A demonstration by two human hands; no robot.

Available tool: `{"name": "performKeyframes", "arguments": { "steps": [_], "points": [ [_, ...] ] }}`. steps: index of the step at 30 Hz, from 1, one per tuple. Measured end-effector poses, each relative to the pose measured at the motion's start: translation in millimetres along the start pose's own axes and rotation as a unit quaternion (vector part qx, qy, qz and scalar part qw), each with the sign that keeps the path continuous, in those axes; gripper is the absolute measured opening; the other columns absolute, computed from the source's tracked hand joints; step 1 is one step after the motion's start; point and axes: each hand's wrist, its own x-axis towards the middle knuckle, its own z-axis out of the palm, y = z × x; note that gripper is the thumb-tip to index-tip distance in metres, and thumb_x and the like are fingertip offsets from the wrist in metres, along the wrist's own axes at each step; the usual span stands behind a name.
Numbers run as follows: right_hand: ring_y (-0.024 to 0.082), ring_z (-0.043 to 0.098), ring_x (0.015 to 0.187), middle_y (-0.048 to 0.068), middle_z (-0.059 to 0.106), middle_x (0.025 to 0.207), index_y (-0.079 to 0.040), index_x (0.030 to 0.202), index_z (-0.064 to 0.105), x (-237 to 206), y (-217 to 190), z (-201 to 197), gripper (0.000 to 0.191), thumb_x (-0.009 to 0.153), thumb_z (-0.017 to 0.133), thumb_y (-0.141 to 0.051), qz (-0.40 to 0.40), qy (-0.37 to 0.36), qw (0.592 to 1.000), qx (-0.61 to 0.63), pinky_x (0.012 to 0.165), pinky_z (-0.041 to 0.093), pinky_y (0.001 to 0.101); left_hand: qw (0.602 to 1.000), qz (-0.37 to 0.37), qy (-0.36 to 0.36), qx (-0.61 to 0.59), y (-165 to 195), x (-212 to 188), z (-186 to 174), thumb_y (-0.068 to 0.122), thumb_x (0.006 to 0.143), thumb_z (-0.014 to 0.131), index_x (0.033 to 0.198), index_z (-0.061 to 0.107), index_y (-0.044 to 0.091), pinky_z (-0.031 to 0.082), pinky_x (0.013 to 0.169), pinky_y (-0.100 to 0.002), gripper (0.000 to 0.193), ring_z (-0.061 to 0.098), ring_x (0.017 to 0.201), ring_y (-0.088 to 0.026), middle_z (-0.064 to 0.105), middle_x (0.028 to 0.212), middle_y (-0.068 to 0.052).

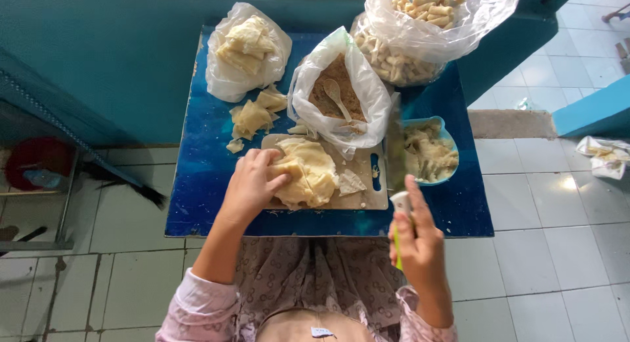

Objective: The person sits at a low table and cuts thin dough sheets into squares with a knife on a cutting board. They then spoon brown filling from a plastic bag onto the dough squares, fold the dough over the filling by hand, and set the folded pastries aside while placing scraps in a bowl.

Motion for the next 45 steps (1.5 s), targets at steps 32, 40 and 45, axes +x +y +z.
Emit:
{"name": "performKeyframes", "arguments": {
  "steps": [32, 40, 45],
  "points": [
    [0.011, 0.051, 0.043, 0.009, 0.059, 0.066, -0.022, 0.160, 0.035, -4, 78, -70, 0.064, 0.097, 0.049, -0.013, 0.135, 0.015, 0.991, 0.012, 0.038, 0.046, 0.0287, 0.981, 0.059, 0.135, 0.125, -38, 134, -48, 0.022, 0.089, 0.081, 0.112, 0.072, 0.003, 0.051, 0.082, -0.047, 0.031, 0.063, 0.099, -0.042, 0.068, 0.114, -0.022],
    [0.011, 0.052, 0.043, 0.009, 0.060, 0.066, -0.021, 0.160, 0.035, 0, 72, -83, 0.064, 0.098, 0.049, -0.014, 0.120, 0.009, 0.992, -0.027, 0.039, 0.046, 0.0286, 0.994, 0.032, 0.091, 0.044, -1, 59, 2, 0.033, 0.090, 0.079, 0.106, 0.073, 0.009, 0.051, 0.087, -0.042, 0.029, 0.065, 0.100, -0.028, 0.068, 0.106, -0.009],
    [0.011, 0.053, 0.046, 0.009, 0.062, 0.068, -0.021, 0.159, 0.036, -2, 65, -77, 0.063, 0.098, 0.050, -0.014, 0.112, 0.001, 0.994, -0.013, 0.040, 0.047, 0.0279, 0.995, -0.016, -0.018, 0.097, 7, 66, 7, 0.051, 0.074, 0.083, 0.117, 0.067, 0.008, 0.050, 0.089, -0.046, 0.062, 0.062, 0.108, -0.034, 0.066, 0.111, -0.014]
  ]
}}
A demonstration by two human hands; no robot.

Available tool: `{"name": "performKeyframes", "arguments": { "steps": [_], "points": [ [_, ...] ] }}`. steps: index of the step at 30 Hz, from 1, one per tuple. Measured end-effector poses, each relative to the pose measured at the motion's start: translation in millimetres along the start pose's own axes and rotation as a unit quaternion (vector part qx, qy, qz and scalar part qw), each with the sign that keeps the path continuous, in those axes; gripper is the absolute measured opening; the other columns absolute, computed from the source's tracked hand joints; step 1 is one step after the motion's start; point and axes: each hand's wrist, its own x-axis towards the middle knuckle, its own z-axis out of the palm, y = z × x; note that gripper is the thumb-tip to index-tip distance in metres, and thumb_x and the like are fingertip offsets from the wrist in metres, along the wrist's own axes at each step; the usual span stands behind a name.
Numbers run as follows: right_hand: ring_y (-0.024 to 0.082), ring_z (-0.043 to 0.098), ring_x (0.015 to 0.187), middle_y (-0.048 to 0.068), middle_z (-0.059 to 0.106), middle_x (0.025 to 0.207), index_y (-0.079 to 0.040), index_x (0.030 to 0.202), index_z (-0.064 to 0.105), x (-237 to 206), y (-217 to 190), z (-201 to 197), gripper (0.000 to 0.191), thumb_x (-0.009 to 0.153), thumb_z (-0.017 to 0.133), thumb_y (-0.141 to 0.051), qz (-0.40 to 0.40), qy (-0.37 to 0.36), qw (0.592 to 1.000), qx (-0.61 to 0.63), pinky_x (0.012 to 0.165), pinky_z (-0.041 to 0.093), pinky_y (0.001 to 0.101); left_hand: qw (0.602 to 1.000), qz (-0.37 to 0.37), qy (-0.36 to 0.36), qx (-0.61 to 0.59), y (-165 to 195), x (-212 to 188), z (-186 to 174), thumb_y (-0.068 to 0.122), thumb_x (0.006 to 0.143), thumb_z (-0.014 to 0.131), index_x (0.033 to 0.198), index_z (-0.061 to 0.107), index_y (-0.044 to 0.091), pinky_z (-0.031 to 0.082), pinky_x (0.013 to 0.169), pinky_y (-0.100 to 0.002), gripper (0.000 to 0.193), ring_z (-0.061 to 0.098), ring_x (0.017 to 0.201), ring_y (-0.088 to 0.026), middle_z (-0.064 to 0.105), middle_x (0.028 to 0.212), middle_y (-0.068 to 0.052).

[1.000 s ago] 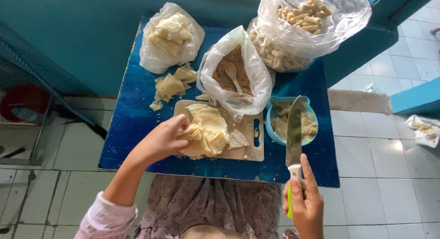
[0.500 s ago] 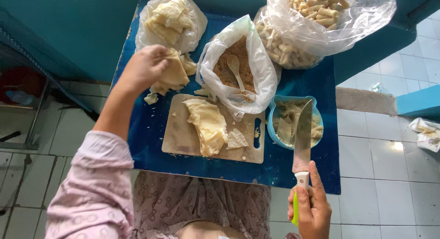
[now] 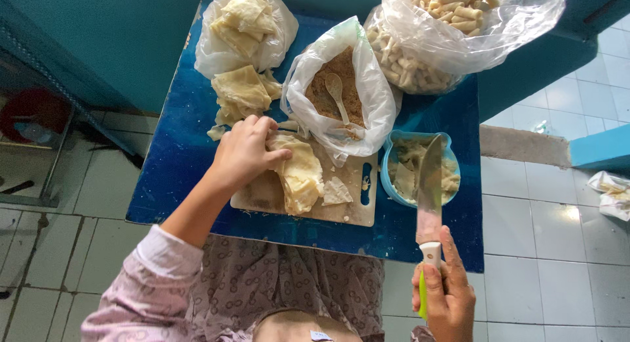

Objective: The person sits at a low table and cuts thin dough sheets into squares with a knife on a cutting board. They then spoon brown filling from a plastic bag onto the dough squares, fold the dough over the filling by hand, and set the folded pastries aside while placing scraps in a bowl.

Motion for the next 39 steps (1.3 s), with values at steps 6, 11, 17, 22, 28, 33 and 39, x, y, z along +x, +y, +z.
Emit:
{"name": "performKeyframes", "arguments": {
  "steps": [6, 11, 17, 22, 28, 33, 39],
  "points": [
    [0.010, 0.054, 0.045, 0.006, 0.062, 0.069, -0.021, 0.159, 0.036, -12, -4, 4, 0.063, 0.098, 0.051, -0.016, -0.031, -0.012, 0.999, 0.025, 0.041, 0.046, 0.0259, 0.990, -0.043, -0.125, 0.045, 7, 24, -1, 0.051, 0.067, 0.087, 0.114, 0.066, 0.007, 0.052, 0.091, -0.046, 0.068, 0.064, 0.110, -0.034, 0.069, 0.115, -0.014],
    [0.011, 0.052, 0.046, 0.008, 0.061, 0.069, -0.022, 0.159, 0.037, -14, -6, 1, 0.063, 0.097, 0.052, -0.016, 0.000, 0.000, 1.000, 0.006, 0.040, 0.045, 0.0274, 0.979, 0.027, -0.188, 0.077, 17, 36, 7, 0.037, 0.073, 0.080, 0.101, 0.072, 0.010, 0.055, 0.091, -0.046, 0.039, 0.068, 0.107, -0.034, 0.072, 0.109, -0.014],
    [0.011, 0.052, 0.045, 0.008, 0.061, 0.068, -0.021, 0.159, 0.037, -17, -3, -9, 0.063, 0.098, 0.051, -0.016, -0.013, 0.008, 1.000, 0.005, 0.040, 0.045, 0.0274, 0.986, 0.062, -0.142, 0.054, 27, 30, 9, 0.026, 0.076, 0.072, 0.102, 0.069, 0.009, 0.054, 0.086, -0.047, 0.031, 0.068, 0.104, -0.037, 0.072, 0.107, -0.015],
    [0.011, 0.051, 0.043, 0.008, 0.058, 0.064, -0.021, 0.158, 0.038, -21, 4, -16, 0.063, 0.097, 0.051, -0.014, 0.002, 0.019, 1.000, -0.001, 0.039, 0.043, 0.0281, 0.983, 0.008, -0.185, -0.002, 53, 22, -18, 0.026, 0.080, 0.071, 0.103, 0.064, 0.007, 0.056, 0.079, -0.043, 0.031, 0.072, 0.092, -0.032, 0.074, 0.099, -0.016],
    [0.011, 0.050, 0.042, 0.007, 0.057, 0.063, -0.020, 0.159, 0.037, -24, 8, -19, 0.063, 0.098, 0.050, -0.013, 0.010, 0.026, 1.000, 0.002, 0.039, 0.043, 0.0280, 0.947, -0.042, -0.194, -0.251, 74, 19, -31, 0.021, 0.081, 0.068, 0.101, 0.056, 0.000, 0.064, 0.062, -0.035, 0.031, 0.078, 0.078, -0.021, 0.071, 0.092, -0.013],
    [0.010, 0.050, 0.044, 0.005, 0.058, 0.064, -0.021, 0.160, 0.036, -23, 4, -13, 0.064, 0.098, 0.050, -0.013, -0.012, 0.011, 1.000, 0.010, 0.040, 0.044, 0.0265, 0.881, -0.049, -0.058, -0.466, 49, 13, 6, 0.017, 0.080, 0.067, 0.102, 0.056, 0.000, 0.068, 0.063, -0.034, 0.030, 0.074, 0.085, -0.018, 0.067, 0.099, -0.010],
    [0.009, 0.049, 0.041, 0.001, 0.057, 0.059, -0.028, 0.156, 0.040, -21, -16, 14, 0.063, 0.096, 0.055, -0.016, 0.003, -0.058, 0.998, -0.035, 0.038, 0.042, 0.0273, 0.943, -0.125, 0.019, -0.309, 4, -22, 49, 0.018, 0.083, 0.069, 0.101, 0.058, -0.001, 0.057, 0.074, -0.039, 0.029, 0.071, 0.082, -0.027, 0.071, 0.091, -0.018]
  ]
}}
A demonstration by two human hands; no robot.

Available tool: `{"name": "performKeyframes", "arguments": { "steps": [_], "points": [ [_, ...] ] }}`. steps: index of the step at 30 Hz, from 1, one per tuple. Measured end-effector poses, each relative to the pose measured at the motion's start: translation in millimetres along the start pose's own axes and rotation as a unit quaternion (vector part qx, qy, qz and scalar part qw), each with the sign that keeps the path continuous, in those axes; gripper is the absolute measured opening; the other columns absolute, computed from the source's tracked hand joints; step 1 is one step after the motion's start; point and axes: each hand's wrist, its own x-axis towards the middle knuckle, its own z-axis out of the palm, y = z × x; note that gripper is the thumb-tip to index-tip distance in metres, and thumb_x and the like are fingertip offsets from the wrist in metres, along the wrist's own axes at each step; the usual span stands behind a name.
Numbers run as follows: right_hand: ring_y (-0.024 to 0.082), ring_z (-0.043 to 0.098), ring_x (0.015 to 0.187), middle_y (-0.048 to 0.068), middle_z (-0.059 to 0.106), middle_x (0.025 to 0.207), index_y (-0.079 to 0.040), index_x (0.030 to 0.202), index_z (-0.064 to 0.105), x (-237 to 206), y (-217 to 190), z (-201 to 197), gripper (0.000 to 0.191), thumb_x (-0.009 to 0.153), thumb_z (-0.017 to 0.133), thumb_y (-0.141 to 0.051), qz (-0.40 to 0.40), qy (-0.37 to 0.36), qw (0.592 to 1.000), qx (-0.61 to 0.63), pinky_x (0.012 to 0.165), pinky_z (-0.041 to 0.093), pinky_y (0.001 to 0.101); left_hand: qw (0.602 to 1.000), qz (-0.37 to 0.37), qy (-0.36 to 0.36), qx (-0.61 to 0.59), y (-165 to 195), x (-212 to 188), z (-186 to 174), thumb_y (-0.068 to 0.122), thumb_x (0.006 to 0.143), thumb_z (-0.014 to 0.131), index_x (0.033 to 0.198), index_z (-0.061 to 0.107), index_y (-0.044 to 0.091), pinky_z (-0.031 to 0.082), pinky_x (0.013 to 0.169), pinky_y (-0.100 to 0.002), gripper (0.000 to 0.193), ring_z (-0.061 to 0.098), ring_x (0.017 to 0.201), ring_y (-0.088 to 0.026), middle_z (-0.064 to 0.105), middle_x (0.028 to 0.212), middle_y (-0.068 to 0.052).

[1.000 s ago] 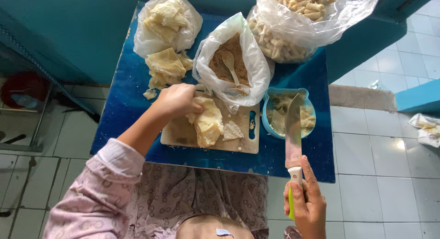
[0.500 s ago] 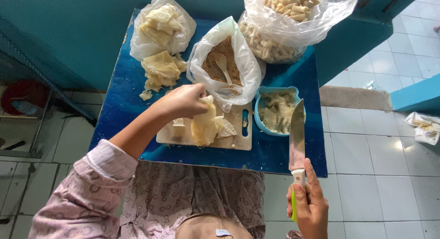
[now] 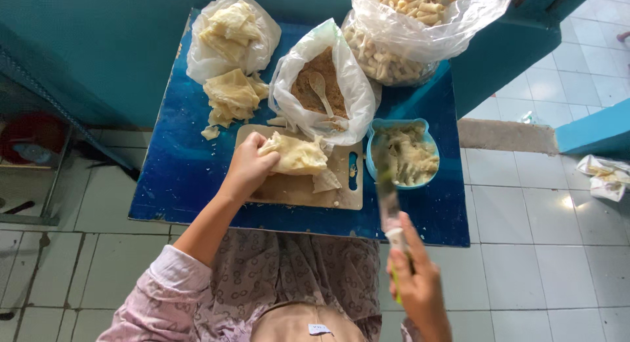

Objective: The person sits at a low table and cuts thin dough sheets into squares with a knife on a cutting board. They then spoon brown filling from a plastic bag onto the dough squares, fold the dough over the filling by hand, and set the folded pastries aside while placing scraps in a bowl.

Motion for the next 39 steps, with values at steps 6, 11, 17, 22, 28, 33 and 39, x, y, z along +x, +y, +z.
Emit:
{"name": "performKeyframes", "arguments": {
  "steps": [6, 11, 17, 22, 28, 33, 39],
  "points": [
    [0.021, 0.053, 0.051, 0.013, 0.065, 0.069, -0.016, 0.157, 0.042, 17, -34, 70, 0.061, 0.097, 0.056, -0.011, -0.123, -0.054, 0.989, -0.070, 0.048, 0.048, 0.0368, 0.997, 0.034, 0.004, 0.071, 2, -2, 2, 0.020, 0.080, 0.071, 0.110, 0.051, 0.000, 0.052, 0.088, -0.042, 0.041, 0.068, 0.097, -0.037, 0.068, 0.100, -0.022],
    [0.041, 0.068, 0.078, 0.028, 0.069, 0.094, -0.004, 0.159, 0.033, 28, -61, 110, 0.061, 0.101, 0.053, -0.008, -0.224, -0.082, 0.967, -0.094, 0.070, 0.055, 0.0439, 0.994, 0.058, 0.000, 0.092, 13, -6, 1, 0.018, 0.078, 0.071, 0.120, 0.047, 0.001, 0.052, 0.090, -0.042, 0.051, 0.069, 0.102, -0.038, 0.068, 0.107, -0.023],
    [0.043, 0.069, 0.073, 0.025, 0.068, 0.086, -0.009, 0.161, 0.022, 33, -72, 128, 0.068, 0.100, 0.053, -0.013, -0.145, -0.106, 0.954, -0.238, 0.065, 0.056, 0.0498, 0.993, 0.058, -0.056, 0.090, 10, 1, -14, 0.027, 0.076, 0.078, 0.125, 0.052, -0.002, 0.054, 0.089, -0.040, 0.062, 0.070, 0.103, -0.035, 0.070, 0.110, -0.024],
    [0.042, 0.069, 0.068, 0.021, 0.065, 0.082, -0.011, 0.162, 0.018, 31, -66, 135, 0.073, 0.099, 0.055, -0.015, -0.142, -0.097, 0.929, -0.329, 0.059, 0.059, 0.0492, 0.979, -0.043, -0.117, 0.163, 17, -2, -51, 0.041, 0.085, 0.072, 0.106, 0.072, 0.003, 0.057, 0.079, -0.039, 0.044, 0.075, 0.090, -0.032, 0.076, 0.095, -0.019],
    [0.039, 0.070, 0.066, 0.020, 0.064, 0.081, -0.011, 0.162, 0.017, 30, -60, 142, 0.076, 0.097, 0.057, -0.013, -0.148, -0.086, 0.910, -0.376, 0.057, 0.059, 0.0469, 0.956, 0.127, 0.096, 0.248, 24, -34, -61, 0.029, 0.094, 0.069, 0.100, 0.078, 0.009, 0.055, 0.080, -0.044, 0.023, 0.070, 0.094, -0.034, 0.073, 0.100, -0.012],
    [0.039, 0.070, 0.066, 0.020, 0.064, 0.082, -0.011, 0.162, 0.018, 28, -59, 146, 0.076, 0.096, 0.056, -0.012, -0.141, -0.076, 0.906, -0.391, 0.057, 0.060, 0.0465, 0.934, 0.296, 0.120, 0.162, 24, -42, -19, 0.022, 0.093, 0.070, 0.115, 0.073, 0.005, 0.054, 0.086, -0.043, 0.027, 0.067, 0.101, -0.035, 0.071, 0.112, -0.014],
    [0.042, 0.069, 0.068, 0.021, 0.065, 0.082, -0.014, 0.162, 0.019, 29, -54, 143, 0.077, 0.096, 0.057, -0.014, -0.157, -0.064, 0.920, -0.353, 0.060, 0.058, 0.0497, 0.973, 0.056, 0.026, 0.223, 25, -20, -5, 0.037, 0.081, 0.074, 0.110, 0.067, 0.002, 0.052, 0.084, -0.049, 0.046, 0.066, 0.100, -0.041, 0.070, 0.105, -0.022]
  ]
}}
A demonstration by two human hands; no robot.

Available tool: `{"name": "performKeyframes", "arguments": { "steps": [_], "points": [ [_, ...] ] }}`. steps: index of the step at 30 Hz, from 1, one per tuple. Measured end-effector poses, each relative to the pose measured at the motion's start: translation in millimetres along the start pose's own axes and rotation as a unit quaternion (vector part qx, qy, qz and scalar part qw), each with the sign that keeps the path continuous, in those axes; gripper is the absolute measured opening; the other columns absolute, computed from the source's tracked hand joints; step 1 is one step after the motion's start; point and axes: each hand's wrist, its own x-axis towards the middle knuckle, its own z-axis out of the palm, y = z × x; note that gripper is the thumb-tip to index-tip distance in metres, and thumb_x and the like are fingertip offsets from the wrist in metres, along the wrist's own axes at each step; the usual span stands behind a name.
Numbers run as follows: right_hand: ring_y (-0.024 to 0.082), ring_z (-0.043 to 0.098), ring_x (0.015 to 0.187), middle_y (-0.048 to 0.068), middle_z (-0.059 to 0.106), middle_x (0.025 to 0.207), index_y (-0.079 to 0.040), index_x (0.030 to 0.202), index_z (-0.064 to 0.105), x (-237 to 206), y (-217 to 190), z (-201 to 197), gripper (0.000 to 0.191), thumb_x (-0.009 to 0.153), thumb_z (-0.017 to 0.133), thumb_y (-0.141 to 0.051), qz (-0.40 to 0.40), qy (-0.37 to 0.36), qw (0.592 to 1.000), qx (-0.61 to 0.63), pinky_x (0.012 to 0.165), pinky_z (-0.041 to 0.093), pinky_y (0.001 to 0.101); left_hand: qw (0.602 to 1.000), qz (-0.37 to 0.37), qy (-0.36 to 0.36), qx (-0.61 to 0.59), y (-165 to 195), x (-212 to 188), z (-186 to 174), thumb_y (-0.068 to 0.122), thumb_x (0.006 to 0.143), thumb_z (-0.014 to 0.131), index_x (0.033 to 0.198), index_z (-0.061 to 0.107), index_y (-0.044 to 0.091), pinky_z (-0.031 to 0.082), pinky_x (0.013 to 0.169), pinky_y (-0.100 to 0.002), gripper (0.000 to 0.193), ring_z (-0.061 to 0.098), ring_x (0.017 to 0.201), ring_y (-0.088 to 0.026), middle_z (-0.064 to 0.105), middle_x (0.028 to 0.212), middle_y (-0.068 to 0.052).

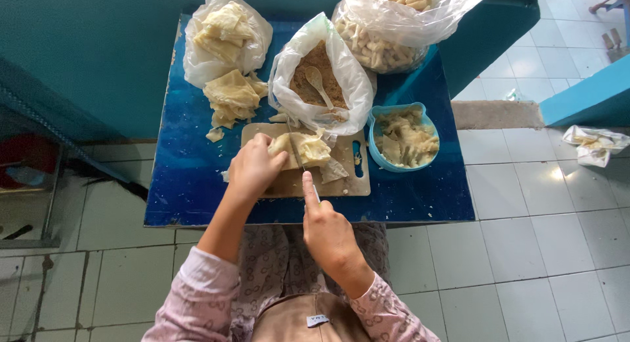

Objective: The person sits at a low table and cuts thin dough sheets into squares with a knife on a cutting board. They then spoon brown filling from a plastic bag onto the dough squares, fold the dough over the filling by hand, and set the folded pastries aside while placing scraps in a bowl.

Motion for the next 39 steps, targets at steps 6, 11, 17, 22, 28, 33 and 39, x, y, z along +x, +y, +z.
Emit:
{"name": "performKeyframes", "arguments": {
  "steps": [6, 11, 17, 22, 28, 33, 39],
  "points": [
    [0.042, 0.069, 0.069, 0.021, 0.065, 0.082, -0.015, 0.162, 0.017, 2, 4, -1, 0.074, 0.099, 0.055, -0.017, 0.007, -0.013, 0.999, 0.031, 0.060, 0.058, 0.0498, 0.994, 0.068, -0.086, 0.020, 4, 20, -1, 0.036, 0.080, 0.068, 0.097, 0.067, -0.003, 0.051, 0.094, -0.050, 0.042, 0.065, 0.104, -0.045, 0.070, 0.105, -0.028],
    [0.039, 0.069, 0.066, 0.020, 0.066, 0.082, -0.011, 0.162, 0.020, -6, 0, 1, 0.075, 0.097, 0.055, -0.011, -0.018, -0.001, 1.000, 0.008, 0.059, 0.059, 0.0471, 0.998, 0.026, -0.034, -0.047, 0, 2, 9, 0.029, 0.080, 0.071, 0.101, 0.060, -0.005, 0.052, 0.085, -0.052, 0.041, 0.065, 0.098, -0.049, 0.069, 0.100, -0.031],
    [0.034, 0.071, 0.062, 0.020, 0.064, 0.086, -0.008, 0.163, 0.019, -14, -14, 7, 0.080, 0.092, 0.056, -0.005, -0.026, -0.024, 0.998, -0.052, 0.055, 0.060, 0.0419, 0.995, -0.006, -0.009, -0.096, -23, -21, 1, 0.028, 0.081, 0.076, 0.119, 0.057, -0.005, 0.054, 0.078, -0.045, 0.055, 0.070, 0.090, -0.041, 0.070, 0.098, -0.027],
    [0.039, 0.068, 0.064, 0.021, 0.064, 0.082, -0.008, 0.161, 0.023, -16, -7, 1, 0.072, 0.097, 0.055, -0.011, -0.029, 0.008, 0.998, 0.054, 0.057, 0.058, 0.0460, 0.964, -0.100, -0.077, -0.233, -43, -17, -13, 0.027, 0.089, 0.072, 0.116, 0.066, -0.003, 0.055, 0.067, -0.032, 0.041, 0.068, 0.076, -0.017, 0.075, 0.093, -0.012],
    [0.040, 0.066, 0.066, 0.021, 0.064, 0.081, -0.009, 0.161, 0.024, -16, -5, -3, 0.067, 0.101, 0.053, -0.014, -0.035, 0.020, 0.992, 0.122, 0.060, 0.056, 0.0472, 0.970, -0.065, -0.062, -0.226, -49, -15, -16, 0.022, 0.085, 0.076, 0.107, 0.069, -0.004, 0.054, 0.067, -0.028, 0.034, 0.067, 0.075, -0.012, 0.075, 0.088, -0.009],
    [0.038, 0.067, 0.063, 0.020, 0.064, 0.081, -0.009, 0.162, 0.021, -11, -14, -2, 0.069, 0.100, 0.054, -0.014, -0.027, -0.008, 0.997, 0.065, 0.058, 0.058, 0.0451, 0.973, -0.084, -0.061, -0.206, -48, -16, -17, 0.024, 0.087, 0.074, 0.103, 0.071, -0.004, 0.054, 0.066, -0.030, 0.033, 0.067, 0.073, -0.014, 0.075, 0.085, -0.009],
    [0.036, 0.068, 0.062, 0.020, 0.063, 0.080, -0.009, 0.162, 0.019, -10, -16, 1, 0.073, 0.098, 0.055, -0.012, -0.014, -0.022, 1.000, 0.013, 0.056, 0.059, 0.0443, 0.989, -0.075, -0.007, -0.127, -43, -24, -24, 0.021, 0.094, 0.067, 0.106, 0.075, 0.004, 0.055, 0.072, -0.032, 0.022, 0.072, 0.079, -0.020, 0.075, 0.092, -0.011]
  ]
}}
